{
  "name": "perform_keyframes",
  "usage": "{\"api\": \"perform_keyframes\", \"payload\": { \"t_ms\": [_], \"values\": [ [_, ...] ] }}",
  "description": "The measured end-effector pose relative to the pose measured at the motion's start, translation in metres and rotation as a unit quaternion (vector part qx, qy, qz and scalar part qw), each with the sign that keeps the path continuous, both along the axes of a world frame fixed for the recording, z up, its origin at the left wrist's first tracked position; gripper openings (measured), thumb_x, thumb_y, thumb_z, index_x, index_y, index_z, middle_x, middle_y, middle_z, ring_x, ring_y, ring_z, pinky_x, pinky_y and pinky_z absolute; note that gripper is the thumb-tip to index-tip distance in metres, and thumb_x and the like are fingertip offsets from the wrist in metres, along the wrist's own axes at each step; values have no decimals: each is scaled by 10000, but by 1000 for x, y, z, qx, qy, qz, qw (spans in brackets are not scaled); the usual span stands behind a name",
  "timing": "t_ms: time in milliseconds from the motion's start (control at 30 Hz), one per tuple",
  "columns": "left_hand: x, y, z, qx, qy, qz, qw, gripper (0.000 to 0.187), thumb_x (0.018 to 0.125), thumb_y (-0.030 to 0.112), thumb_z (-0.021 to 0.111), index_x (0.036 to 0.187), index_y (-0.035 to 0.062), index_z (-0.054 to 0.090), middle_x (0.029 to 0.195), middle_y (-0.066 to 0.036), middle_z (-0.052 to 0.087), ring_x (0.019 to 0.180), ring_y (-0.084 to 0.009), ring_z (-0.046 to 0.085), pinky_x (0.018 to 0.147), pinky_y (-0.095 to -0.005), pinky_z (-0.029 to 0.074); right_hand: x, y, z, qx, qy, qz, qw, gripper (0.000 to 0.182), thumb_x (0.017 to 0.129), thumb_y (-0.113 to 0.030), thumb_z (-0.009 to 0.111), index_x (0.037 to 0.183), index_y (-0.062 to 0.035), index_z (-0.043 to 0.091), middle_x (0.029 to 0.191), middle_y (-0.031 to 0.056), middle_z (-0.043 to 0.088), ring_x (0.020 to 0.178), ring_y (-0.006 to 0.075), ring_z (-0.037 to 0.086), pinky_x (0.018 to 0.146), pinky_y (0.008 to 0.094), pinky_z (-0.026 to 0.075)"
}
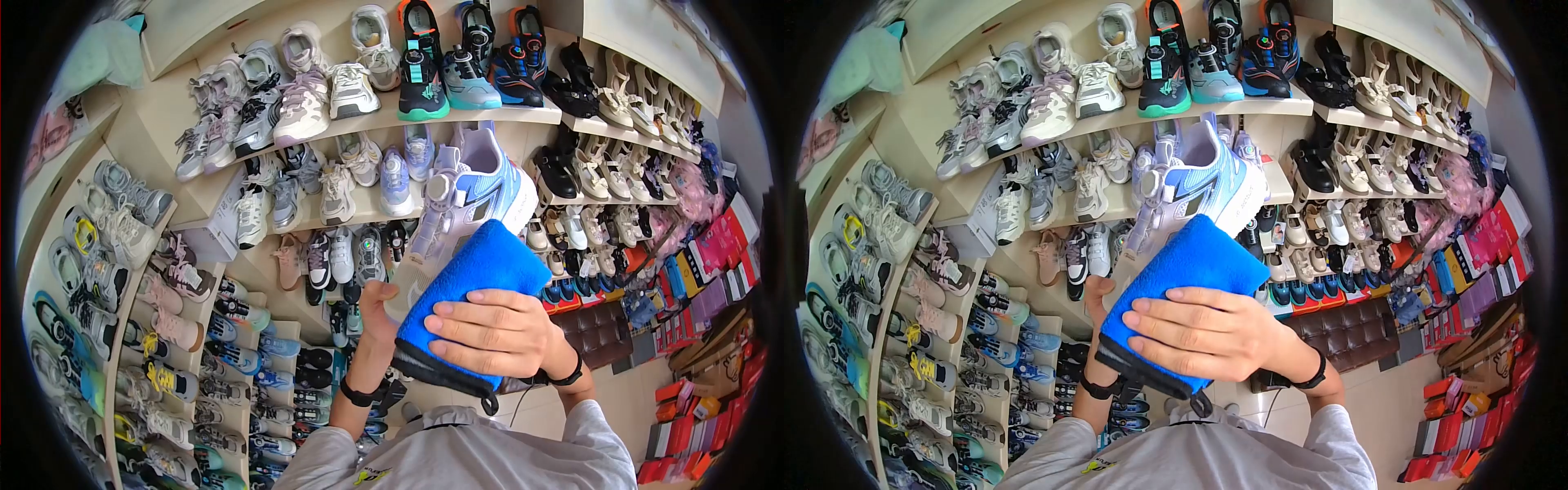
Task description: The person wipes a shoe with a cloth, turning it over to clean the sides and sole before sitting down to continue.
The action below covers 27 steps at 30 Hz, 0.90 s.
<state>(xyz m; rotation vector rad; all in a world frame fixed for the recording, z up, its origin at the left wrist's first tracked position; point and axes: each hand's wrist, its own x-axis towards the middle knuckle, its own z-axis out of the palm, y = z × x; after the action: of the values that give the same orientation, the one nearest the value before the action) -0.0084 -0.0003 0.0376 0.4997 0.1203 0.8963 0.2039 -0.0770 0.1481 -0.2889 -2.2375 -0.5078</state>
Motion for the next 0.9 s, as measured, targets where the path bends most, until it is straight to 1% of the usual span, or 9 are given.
{"api": "perform_keyframes", "payload": {
  "t_ms": [133, 333, 367, 467, 500, 600, 733, 767, 900],
  "values": [
    [8, -10, 17, -18, 54, 12, 998, 955, 714, 622, 552, 1428, -5, 464, 1285, -198, 617, 1078, -306, 639, 983, -402, 512, 0, -1, -1, -3, -10, 2, 1000, 306, 907, -129, 579, 1188, -53, 675, 1265, 120, 686, 1162, 242, 663, 1026, 358, 486],
    [1, -1, 4, 1, 50, 18, 999, 873, 717, 498, 545, 1388, -57, 472, 1286, -224, 611, 1083, -325, 637, 1002, -388, 503, 6, 5, 0, 14, -7, -25, 1000, 311, 906, -127, 581, 1194, -48, 667, 1265, 121, 685, 1156, 249, 664, 1017, 362, 488],
    [1, -2, 9, -6, -62, -45, 997, 700, 770, 298, 516, 1365, -69, 486, 1273, -230, 629, 1118, -339, 647, 1038, -433, 488, 7, 6, 0, 22, 1, -33, 999, 307, 901, -124, 590, 1187, -48, 669, 1259, 121, 688, 1153, 250, 665, 1011, 362, 491],
    [3, -1, 4, 14, -77, -14, 997, 706, 772, 292, 514, 1372, -78, 476, 1290, -226, 623, 1156, -342, 631, 1066, -439, 467, 12, 12, 2, 45, 14, -57, 997, 298, 895, -117, 599, 1175, -51, 676, 1252, 119, 693, 1153, 248, 666, 1007, 365, 496],
    [5, -4, 12, 26, -92, -46, 994, 737, 763, 280, 524, 1398, -86, 447, 1321, -226, 605, 1213, -349, 601, 1101, -444, 438, 14, 14, 3, 43, 27, -63, 997, 284, 892, -116, 606, 1158, -58, 686, 1242, 113, 698, 1153, 244, 666, 1002, 369, 500],
    [2, -4, 6, 48, -141, -47, 988, 775, 748, 270, 540, 1421, -93, 415, 1371, -240, 570, 1251, -354, 578, 1127, -446, 417, 22, 22, 5, 53, 70, -100, 991, 260, 879, -106, 631, 1125, -66, 707, 1220, 105, 711, 1141, 243, 678, 1003, 377, 499],
    [-3, -9, 3, 73, -152, -47, 985, 845, 729, 254, 561, 1467, -104, 358, 1420, -258, 529, 1278, -355, 560, 1145, -428, 404, 32, 37, 5, 54, 160, -125, 978, 265, 847, -122, 676, 1095, -37, 719, 1171, 141, 729, 1118, 306, 691, 976, 439, 512],
    [-5, -13, 0, 24, -175, -46, 983, 858, 688, 275, 548, 1448, -98, 405, 1370, -284, 561, 1241, -400, 582, 1125, -460, 433, 32, 42, 6, 53, 183, -117, 975, 272, 833, -132, 697, 1079, -19, 721, 1153, 163, 732, 1106, 327, 695, 971, 447, 513],
    [-22, -26, -11, 36, -212, -31, 976, 870, 695, 250, 565, 1474, -86, 370, 1429, -285, 515, 1261, -400, 571, 1143, -458, 415, 23, 59, -1, 11, 257, -98, 961, 308, 827, -108, 716, 1096, 40, 691, 1152, 212, 719, 1099, 389, 680, 968, 463, 513]
  ]
}}
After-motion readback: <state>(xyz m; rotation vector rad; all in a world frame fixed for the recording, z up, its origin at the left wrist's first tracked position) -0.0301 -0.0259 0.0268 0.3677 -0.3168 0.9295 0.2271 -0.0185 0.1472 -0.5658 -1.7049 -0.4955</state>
